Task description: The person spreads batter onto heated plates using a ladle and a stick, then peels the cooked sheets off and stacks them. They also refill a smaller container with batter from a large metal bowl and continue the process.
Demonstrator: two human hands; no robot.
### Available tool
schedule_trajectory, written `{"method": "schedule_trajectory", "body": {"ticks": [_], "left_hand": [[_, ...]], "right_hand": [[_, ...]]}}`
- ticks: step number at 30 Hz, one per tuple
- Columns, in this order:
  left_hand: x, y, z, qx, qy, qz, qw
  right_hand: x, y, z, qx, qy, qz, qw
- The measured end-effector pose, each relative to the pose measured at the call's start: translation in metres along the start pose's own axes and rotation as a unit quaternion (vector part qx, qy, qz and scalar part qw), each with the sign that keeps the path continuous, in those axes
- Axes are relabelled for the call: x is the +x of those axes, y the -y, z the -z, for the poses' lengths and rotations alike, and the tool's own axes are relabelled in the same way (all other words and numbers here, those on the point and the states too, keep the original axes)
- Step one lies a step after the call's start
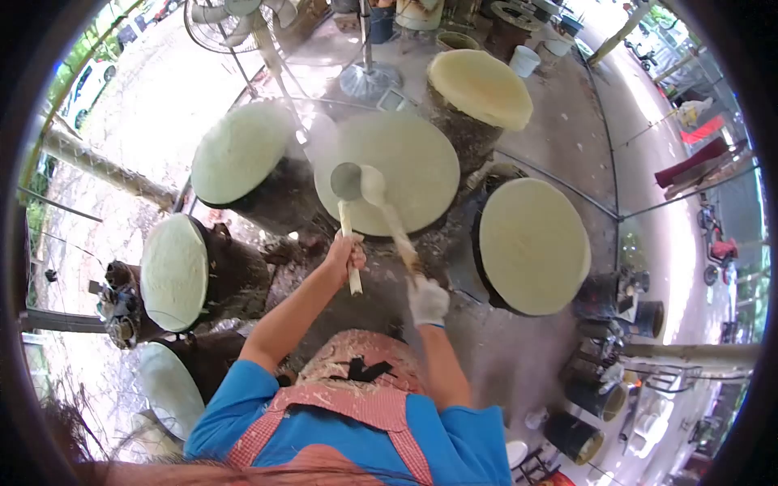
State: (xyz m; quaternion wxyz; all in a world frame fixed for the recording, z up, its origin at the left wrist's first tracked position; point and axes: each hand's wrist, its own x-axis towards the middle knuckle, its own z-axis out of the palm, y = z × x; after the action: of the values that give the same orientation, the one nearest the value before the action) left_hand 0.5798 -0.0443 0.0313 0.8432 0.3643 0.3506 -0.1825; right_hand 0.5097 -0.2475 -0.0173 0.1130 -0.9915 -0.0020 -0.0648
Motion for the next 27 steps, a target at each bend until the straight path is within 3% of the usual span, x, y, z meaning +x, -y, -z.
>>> {"method": "schedule_trajectory", "body": {"ticks": [1, 2, 3, 4, 5, 7, 10, 11, 13, 16, 17, 18, 19, 20, 22, 23, 25, 27], "left_hand": [[-0.001, 0.001, -0.002, -0.046, 0.024, 0.041, 0.998], [-0.01, -0.007, 0.013, -0.193, 0.106, 0.18, 0.959], [-0.031, -0.021, 0.034, -0.331, 0.178, 0.31, 0.873], [-0.043, -0.007, 0.069, -0.176, 0.121, 0.161, 0.964], [-0.068, 0.001, 0.074, -0.187, 0.118, 0.153, 0.963], [-0.123, 0.004, 0.081, -0.074, 0.034, 0.096, 0.992], [-0.122, 0.007, 0.112, -0.293, 0.173, 0.229, 0.912], [-0.126, 0.009, 0.115, -0.314, 0.173, 0.212, 0.909], [-0.136, 0.005, 0.123, -0.437, 0.162, 0.323, 0.824], [-0.154, 0.023, 0.143, -0.415, 0.195, 0.236, 0.857], [-0.159, 0.041, 0.154, -0.232, 0.122, 0.093, 0.96], [-0.18, 0.049, 0.147, -0.157, 0.075, -0.026, 0.984], [-0.199, 0.058, 0.154, -0.052, 0.021, -0.077, 0.995], [-0.209, 0.07, 0.166, -0.088, 0.039, -0.078, 0.992], [-0.228, 0.085, 0.183, -0.125, 0.056, -0.082, 0.987], [-0.229, 0.086, 0.181, -0.166, 0.043, -0.086, 0.981], [-0.249, 0.104, 0.201, -0.241, 0.028, -0.087, 0.966], [-0.253, 0.116, 0.228, -0.307, 0.024, -0.077, 0.948]], "right_hand": [[-0.001, 0.008, -0.002, 0.031, -0.025, 0.005, 0.999], [-0.004, 0.007, 0.005, 0.023, -0.024, 0.008, 0.999], [-0.01, 0.011, 0.016, 0.038, -0.047, 0.009, 0.998], [-0.014, 0.014, 0.023, 0.056, -0.07, 0.014, 0.996], [-0.015, 0.014, 0.025, 0.057, -0.066, 0.026, 0.996], [-0.031, 0.01, 0.025, 0.082, -0.146, 0.113, 0.979], [-0.041, 0.02, 0.012, 0.101, -0.13, 0.122, 0.979], [-0.04, 0.029, 0.01, 0.128, -0.151, 0.105, 0.975], [-0.039, 0.044, 0.02, 0.179, -0.117, 0.135, 0.967], [-0.03, 0.058, 0.027, 0.264, 0.058, 0.066, 0.96], [-0.024, 0.061, 0.026, 0.296, 0.121, 0.053, 0.946], [-0.019, 0.054, 0.018, 0.349, 0.14, 0.062, 0.924], [-0.007, 0.057, 0.008, 0.398, 0.161, 0.061, 0.901], [0.009, 0.08, 0.011, 0.409, 0.184, 0.096, 0.889], [0.028, 0.116, 0.04, 0.409, 0.353, -0.03, 0.841], [0.035, 0.125, 0.031, 0.407, 0.359, -0.018, 0.84], [0.039, 0.154, 0.014, 0.284, 0.25, 0.218, 0.9], [0.032, 0.187, -0.006, 0.219, 0.224, 0.254, 0.915]]}}
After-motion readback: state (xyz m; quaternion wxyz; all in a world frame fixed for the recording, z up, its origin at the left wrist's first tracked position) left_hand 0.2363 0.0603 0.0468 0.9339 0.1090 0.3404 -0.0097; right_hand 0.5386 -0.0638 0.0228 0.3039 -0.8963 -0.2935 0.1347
